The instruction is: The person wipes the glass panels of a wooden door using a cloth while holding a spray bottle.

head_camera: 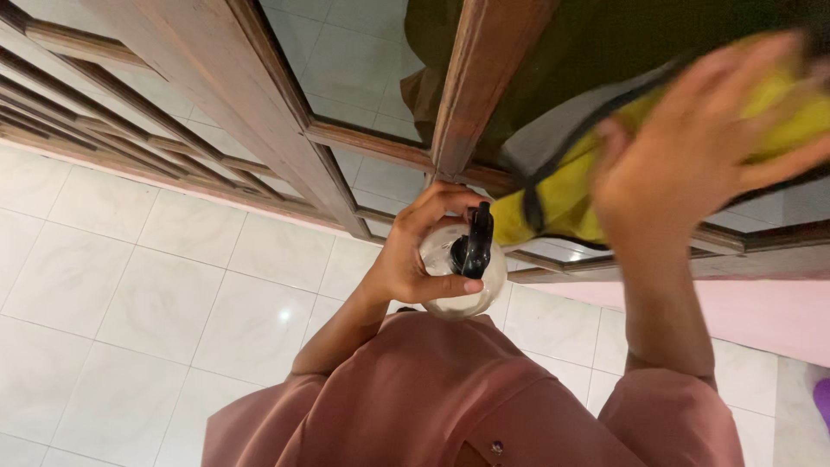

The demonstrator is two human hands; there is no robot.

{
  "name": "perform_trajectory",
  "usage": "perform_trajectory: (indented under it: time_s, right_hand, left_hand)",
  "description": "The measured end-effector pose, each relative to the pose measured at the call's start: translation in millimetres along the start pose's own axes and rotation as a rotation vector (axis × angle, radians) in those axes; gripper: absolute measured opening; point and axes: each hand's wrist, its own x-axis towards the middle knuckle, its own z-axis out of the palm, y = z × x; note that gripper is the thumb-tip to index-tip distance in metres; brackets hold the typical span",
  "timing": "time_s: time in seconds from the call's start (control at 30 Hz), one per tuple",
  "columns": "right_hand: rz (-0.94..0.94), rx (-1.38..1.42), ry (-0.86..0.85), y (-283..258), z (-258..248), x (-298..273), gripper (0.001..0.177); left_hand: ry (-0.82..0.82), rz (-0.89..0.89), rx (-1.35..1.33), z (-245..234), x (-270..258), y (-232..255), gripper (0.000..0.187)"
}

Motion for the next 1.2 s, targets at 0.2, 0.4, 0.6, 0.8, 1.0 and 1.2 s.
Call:
perform_trajectory:
  time_s: [0.2,0.4,0.6,0.8,1.0,1.2]
  right_hand:
    - [0.170,0.200,0.045,8.2,-14.4,40.6,0.067]
    - [-0.301,-0.159,0.096,-38.2,15.3,18.7,0.068]
    - [-0.171,-0.209,-0.073,-23.7,-14.2,24.9,0.068]
    - [0.251,0.075,-0.063,-3.0,-77.6,90.7,0.062]
    - [-0.418,-0.200,0.193,-49.3,-0.9,33.9,0.060]
    - [-0.381,-0.155,0.079,-31.7,5.2,9.1,0.062]
  left_hand:
    - [0.012,0.011,0.045,-1.4,-4.4,2.2,0.077]
    - [-0.004,-0.019,-0.066,-0.3,-10.7,1.5,0.074]
    - [0.022,-0.059,-0.138,-2.5,-7.7,1.5,0.074]
    - [-0.004,-0.043,-0.149,1.0,-6.9,-7.9,0.075]
    - [0.002,-0.068,-0.129,0.8,-14.6,-5.9,0.074]
    - [0.013,-0.085,-0.090,-11.0,-17.8,2.1,0.076]
